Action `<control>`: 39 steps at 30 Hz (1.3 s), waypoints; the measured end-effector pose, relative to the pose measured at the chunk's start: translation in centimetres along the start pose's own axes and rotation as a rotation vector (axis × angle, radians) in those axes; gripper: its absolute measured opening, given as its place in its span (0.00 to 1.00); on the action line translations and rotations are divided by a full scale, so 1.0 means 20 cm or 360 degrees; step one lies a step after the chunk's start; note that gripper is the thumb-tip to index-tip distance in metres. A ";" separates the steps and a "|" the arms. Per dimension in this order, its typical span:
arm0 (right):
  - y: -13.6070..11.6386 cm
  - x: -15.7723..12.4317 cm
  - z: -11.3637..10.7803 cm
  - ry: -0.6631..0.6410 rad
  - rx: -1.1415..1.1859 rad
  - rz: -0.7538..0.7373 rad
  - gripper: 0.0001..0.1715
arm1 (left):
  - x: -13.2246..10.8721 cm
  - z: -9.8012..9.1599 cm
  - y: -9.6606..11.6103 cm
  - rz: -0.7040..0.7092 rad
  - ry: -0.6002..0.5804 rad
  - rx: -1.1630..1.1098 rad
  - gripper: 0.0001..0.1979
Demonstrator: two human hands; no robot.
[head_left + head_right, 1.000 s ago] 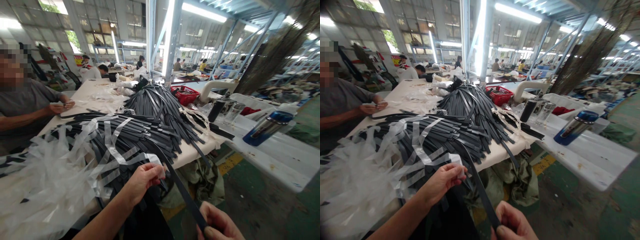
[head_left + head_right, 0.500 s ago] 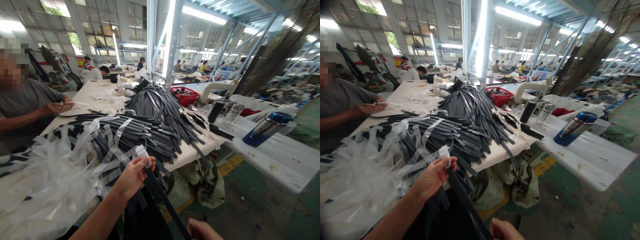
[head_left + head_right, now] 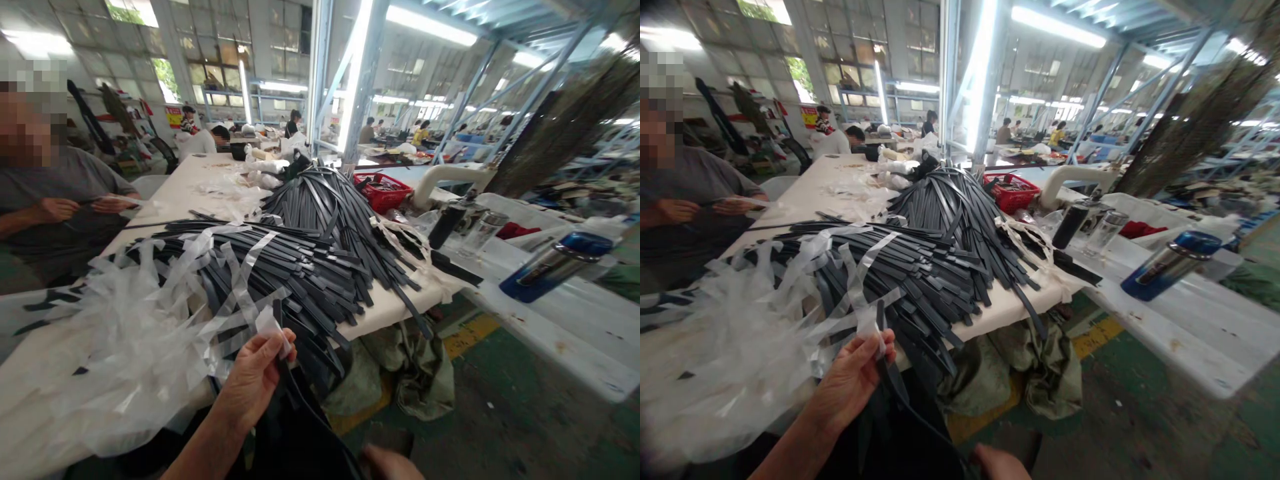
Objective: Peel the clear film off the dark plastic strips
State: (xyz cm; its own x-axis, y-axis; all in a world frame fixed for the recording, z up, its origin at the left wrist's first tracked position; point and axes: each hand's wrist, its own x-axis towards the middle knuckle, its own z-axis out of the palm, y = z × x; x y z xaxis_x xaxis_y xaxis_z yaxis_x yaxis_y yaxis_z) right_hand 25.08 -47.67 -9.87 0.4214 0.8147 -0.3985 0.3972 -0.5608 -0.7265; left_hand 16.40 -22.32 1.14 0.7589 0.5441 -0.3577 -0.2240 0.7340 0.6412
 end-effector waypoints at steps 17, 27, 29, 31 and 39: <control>-0.64 0.20 -0.15 0.0520 0.0568 -0.0744 0.16 | -0.02 -0.08 0.19 0.0116 0.0302 -0.0375 0.09; -0.65 0.23 -0.07 0.0509 0.0292 -0.0729 0.17 | -0.02 -0.12 0.15 0.0148 0.0121 -0.0180 0.11; -0.66 0.25 -0.05 0.0463 0.0359 -0.0671 0.18 | -0.04 -0.13 0.10 0.0136 0.0085 -0.0100 0.16; -0.67 0.26 -0.04 0.0407 0.0457 -0.0612 0.19 | -0.07 -0.13 0.04 0.0065 0.0068 -0.0026 0.19; -0.42 0.20 0.06 -0.0116 0.0621 -0.0617 0.22 | -0.05 -0.17 0.04 0.0135 0.0137 0.0143 0.19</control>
State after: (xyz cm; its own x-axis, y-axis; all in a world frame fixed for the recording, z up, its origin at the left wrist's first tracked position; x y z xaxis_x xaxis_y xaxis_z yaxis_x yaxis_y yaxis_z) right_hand 22.36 -39.54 -6.08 0.2415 0.9664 -0.0880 0.1750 -0.1326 -0.9756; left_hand 13.38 -20.93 -0.40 0.6833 0.6385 -0.3540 -0.2265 0.6464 0.7286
